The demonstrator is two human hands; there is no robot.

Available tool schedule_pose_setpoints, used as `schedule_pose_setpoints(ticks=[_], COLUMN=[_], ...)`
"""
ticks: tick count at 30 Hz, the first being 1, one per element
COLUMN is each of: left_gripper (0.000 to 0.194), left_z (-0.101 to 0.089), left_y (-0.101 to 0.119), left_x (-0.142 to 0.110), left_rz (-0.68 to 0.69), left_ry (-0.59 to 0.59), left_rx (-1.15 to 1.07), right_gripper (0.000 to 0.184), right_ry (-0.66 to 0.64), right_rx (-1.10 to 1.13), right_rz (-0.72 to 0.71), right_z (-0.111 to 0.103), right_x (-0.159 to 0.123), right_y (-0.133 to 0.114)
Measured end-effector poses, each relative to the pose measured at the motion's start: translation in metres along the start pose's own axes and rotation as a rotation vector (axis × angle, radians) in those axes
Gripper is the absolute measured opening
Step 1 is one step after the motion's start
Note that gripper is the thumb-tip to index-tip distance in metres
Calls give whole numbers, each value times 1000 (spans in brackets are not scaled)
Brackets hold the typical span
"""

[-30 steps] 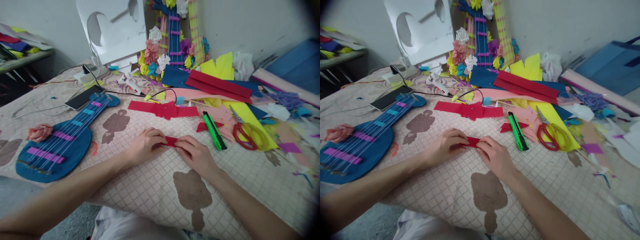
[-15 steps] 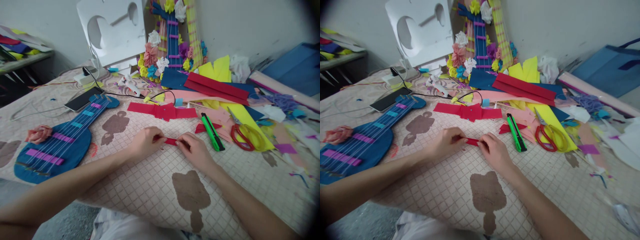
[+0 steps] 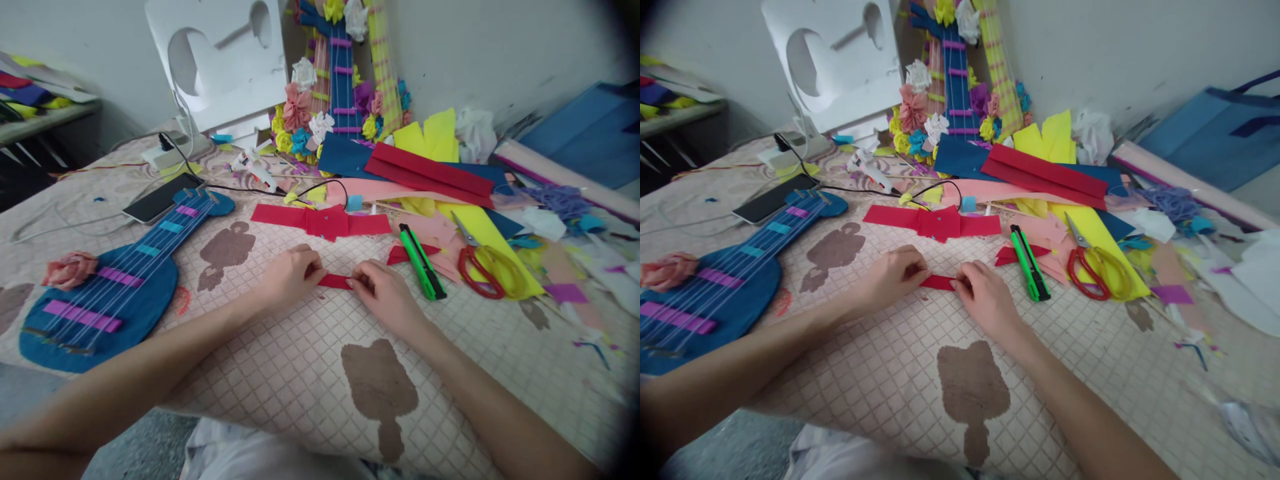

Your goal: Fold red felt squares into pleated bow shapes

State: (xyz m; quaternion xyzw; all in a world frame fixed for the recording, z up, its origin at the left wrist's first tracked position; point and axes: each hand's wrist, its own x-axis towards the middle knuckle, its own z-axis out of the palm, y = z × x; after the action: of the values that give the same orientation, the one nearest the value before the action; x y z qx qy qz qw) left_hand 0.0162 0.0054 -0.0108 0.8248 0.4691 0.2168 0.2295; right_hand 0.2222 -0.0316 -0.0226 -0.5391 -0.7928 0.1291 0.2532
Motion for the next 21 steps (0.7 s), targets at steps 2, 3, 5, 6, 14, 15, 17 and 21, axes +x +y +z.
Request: schedule_pose_setpoints(ticks=[2, 3, 5, 6, 14, 15, 17, 21], left_gripper=[10, 11, 11, 11, 9, 9, 10, 10], left_z=[1, 1, 2, 3, 4, 4, 4, 4], left_y=[1, 1, 2, 2, 5, 6, 6, 7], left_x=[-1, -2, -3, -3, -3, -3, -3, -4], left_rz=[10, 9, 1, -3, -24, -27, -32, -39], left_ry=[10, 15, 20, 18, 15, 12, 9, 9], left_rx=[38, 54, 77, 85, 162, 167, 175, 188], right_gripper=[9, 9, 9, 10, 7, 7, 7, 8], right_ry=[5, 7, 7, 6, 10, 3, -7, -12], right_rx=[-15, -20, -24, -26, -40, -44, -53, -50], right_rz=[0, 2, 12, 17, 34, 35, 38, 60], right_z=[0, 0, 1, 1, 2, 2, 2, 3], right_x=[0, 0, 0, 1, 2, 2, 3, 4], right_y=[-1, -2, -3, -3, -1, -1, -1, -2])
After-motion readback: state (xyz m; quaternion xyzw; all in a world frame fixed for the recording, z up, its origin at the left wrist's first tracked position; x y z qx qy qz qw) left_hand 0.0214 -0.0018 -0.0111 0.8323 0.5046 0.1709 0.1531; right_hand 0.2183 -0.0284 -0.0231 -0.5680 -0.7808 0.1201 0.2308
